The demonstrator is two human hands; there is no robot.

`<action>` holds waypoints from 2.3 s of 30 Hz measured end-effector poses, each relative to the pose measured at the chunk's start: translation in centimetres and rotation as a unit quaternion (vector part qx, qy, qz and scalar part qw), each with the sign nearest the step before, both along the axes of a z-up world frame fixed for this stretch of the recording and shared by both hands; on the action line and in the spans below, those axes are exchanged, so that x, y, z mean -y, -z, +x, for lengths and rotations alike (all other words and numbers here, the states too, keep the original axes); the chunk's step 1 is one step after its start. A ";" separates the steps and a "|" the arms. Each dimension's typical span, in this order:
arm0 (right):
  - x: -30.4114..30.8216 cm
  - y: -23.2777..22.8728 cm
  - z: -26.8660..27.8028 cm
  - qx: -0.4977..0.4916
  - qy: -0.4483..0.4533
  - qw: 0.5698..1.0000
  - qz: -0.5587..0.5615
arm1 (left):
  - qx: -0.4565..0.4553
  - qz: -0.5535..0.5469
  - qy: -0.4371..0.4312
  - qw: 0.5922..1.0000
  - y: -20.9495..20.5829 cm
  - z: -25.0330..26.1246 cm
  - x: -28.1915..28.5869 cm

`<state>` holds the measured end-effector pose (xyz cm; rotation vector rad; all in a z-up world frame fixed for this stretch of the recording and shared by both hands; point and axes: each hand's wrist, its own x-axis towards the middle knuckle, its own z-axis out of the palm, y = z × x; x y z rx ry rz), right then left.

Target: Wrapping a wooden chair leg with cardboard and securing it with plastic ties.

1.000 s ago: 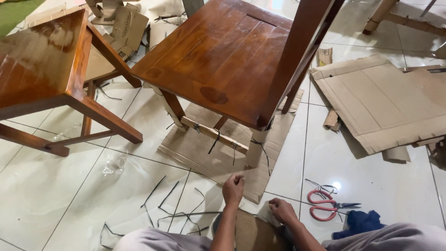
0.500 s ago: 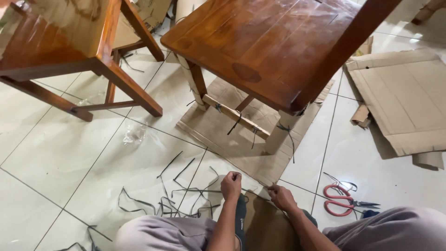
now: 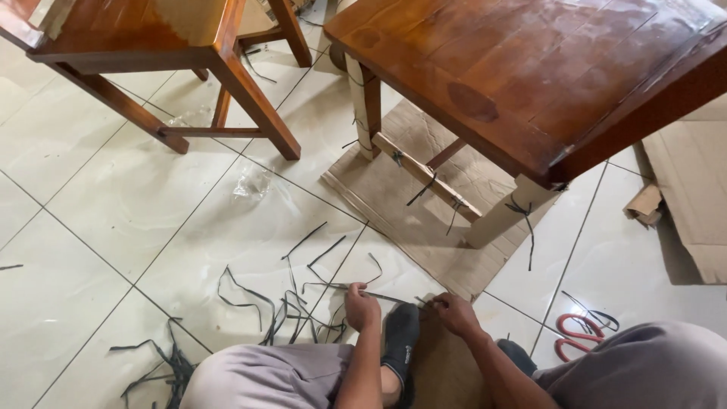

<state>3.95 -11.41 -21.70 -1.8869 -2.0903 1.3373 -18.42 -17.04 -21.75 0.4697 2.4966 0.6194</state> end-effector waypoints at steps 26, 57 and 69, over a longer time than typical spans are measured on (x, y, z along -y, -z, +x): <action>-2.0 -3.9 -2.5 -0.083 0.108 0.991 0.013 | -0.037 0.270 0.129 0.954 -6.1 2.0 -5.7; -9.5 -4.9 11.0 -0.356 0.582 0.725 0.101 | 0.223 0.340 0.335 0.850 -16.6 18.1 -12.3; -16.9 -13.5 8.5 -0.146 0.289 0.937 0.132 | 0.222 0.451 0.255 0.826 -12.7 17.5 -15.9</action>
